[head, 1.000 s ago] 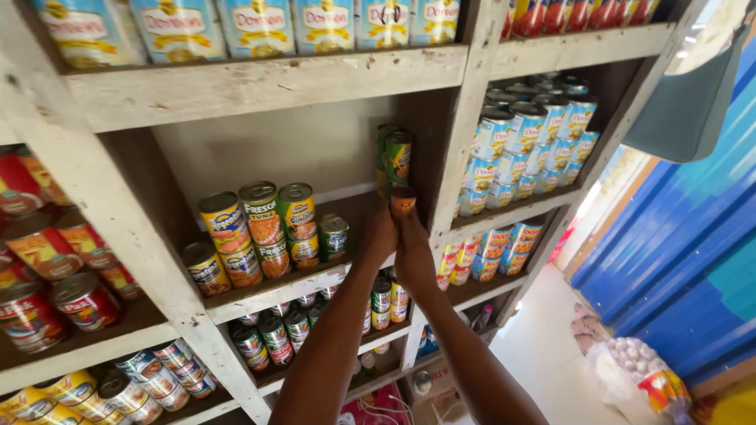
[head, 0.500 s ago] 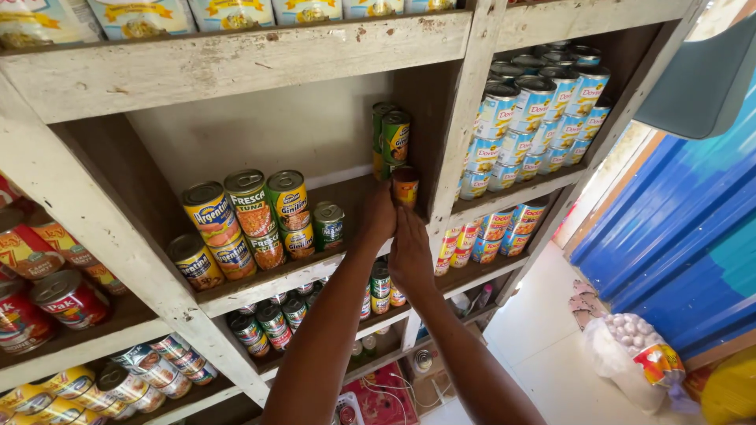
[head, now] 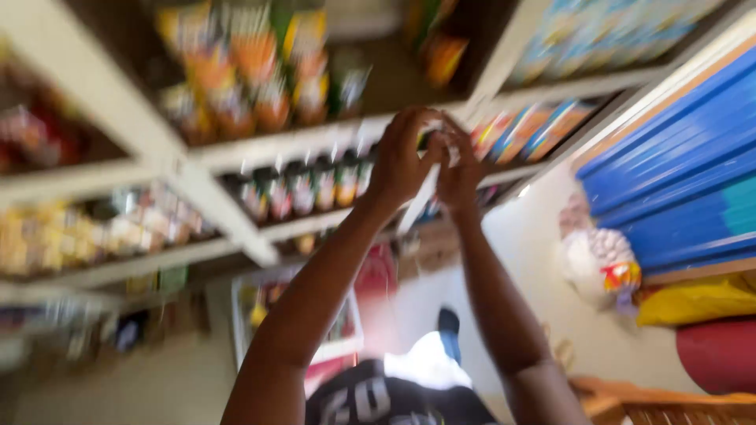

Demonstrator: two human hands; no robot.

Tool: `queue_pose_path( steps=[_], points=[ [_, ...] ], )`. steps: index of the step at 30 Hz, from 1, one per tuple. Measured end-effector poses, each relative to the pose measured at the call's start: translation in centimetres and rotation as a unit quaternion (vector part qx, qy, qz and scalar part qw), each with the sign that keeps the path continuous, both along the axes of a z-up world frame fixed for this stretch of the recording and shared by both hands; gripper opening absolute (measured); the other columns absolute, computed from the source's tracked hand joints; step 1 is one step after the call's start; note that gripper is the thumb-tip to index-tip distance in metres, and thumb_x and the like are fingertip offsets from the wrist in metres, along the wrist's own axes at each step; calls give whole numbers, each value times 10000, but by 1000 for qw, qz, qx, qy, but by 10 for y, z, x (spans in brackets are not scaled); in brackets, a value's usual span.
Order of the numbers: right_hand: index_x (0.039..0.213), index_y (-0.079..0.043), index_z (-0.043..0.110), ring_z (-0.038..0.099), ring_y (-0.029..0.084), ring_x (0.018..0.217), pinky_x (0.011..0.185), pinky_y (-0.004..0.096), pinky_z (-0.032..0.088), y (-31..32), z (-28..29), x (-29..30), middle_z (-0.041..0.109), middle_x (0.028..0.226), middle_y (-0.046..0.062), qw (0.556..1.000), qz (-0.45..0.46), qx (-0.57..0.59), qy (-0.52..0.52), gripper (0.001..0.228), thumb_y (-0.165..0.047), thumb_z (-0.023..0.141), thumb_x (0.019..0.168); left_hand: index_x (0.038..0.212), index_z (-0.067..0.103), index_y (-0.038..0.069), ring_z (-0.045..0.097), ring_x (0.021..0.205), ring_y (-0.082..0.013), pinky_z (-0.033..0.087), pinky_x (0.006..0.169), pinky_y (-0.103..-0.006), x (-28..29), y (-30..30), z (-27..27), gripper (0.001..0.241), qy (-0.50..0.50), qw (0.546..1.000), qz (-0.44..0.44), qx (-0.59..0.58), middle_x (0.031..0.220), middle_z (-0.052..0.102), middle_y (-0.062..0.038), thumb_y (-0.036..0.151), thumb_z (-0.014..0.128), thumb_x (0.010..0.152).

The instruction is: Stocking grocery store shelves with various canned goods from a basket and cardboard box.

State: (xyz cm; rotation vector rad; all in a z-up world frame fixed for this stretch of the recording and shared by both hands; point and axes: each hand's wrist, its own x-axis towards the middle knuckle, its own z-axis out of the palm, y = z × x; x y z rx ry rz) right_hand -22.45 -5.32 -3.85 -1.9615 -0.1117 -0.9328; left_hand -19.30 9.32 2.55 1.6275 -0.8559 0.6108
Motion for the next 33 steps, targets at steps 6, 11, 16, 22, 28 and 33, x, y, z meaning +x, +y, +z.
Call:
queue_pose_path(
  steps=[6,11,16,22,28,33],
  points=[
    [1209,-37,627,671,147,829,781,295,563,18,-254,-149,705,940,42,896,139,21,422,197,-118,511,1072,1218,665,-6,766,876,-380,625,863,-432,-188,185,-321,307,615,741,25,268,967,742,-257,253,507,1170],
    [1194,-46,643,708,182,767,657,300,574,76,-406,-246,741,960,88,719,230,150,638,211,-95,616,990,1102,663,18,702,1003,-346,555,864,-442,-361,300,-510,223,574,782,201,135,1059,718,-204,180,621,954],
    [1196,-40,659,753,182,816,723,311,609,128,-408,-247,776,1029,96,628,331,-45,703,231,-140,613,993,1104,662,41,705,978,-359,555,854,-437,-369,306,-495,169,564,769,274,124,1035,723,-201,152,613,986],
    [1168,-43,657,725,253,745,725,398,582,167,-497,-190,764,902,156,624,294,-64,721,285,-275,590,1016,1141,631,50,719,942,-350,561,829,-440,-294,245,-536,243,597,759,257,38,1028,723,-174,147,645,918],
    [1388,-24,501,765,233,886,699,352,677,201,-626,-137,683,1120,166,683,161,152,696,393,-180,544,1030,1164,650,62,721,1069,-350,571,933,-441,-228,202,-644,245,653,728,188,92,1126,735,-169,196,639,960],
    [1523,-140,358,709,178,772,594,281,624,198,-689,-105,707,1053,156,627,-10,329,706,562,-119,527,988,1225,630,15,672,1001,-420,552,798,-508,-167,177,-749,332,520,810,246,119,1108,704,-216,87,584,904]
  ],
)
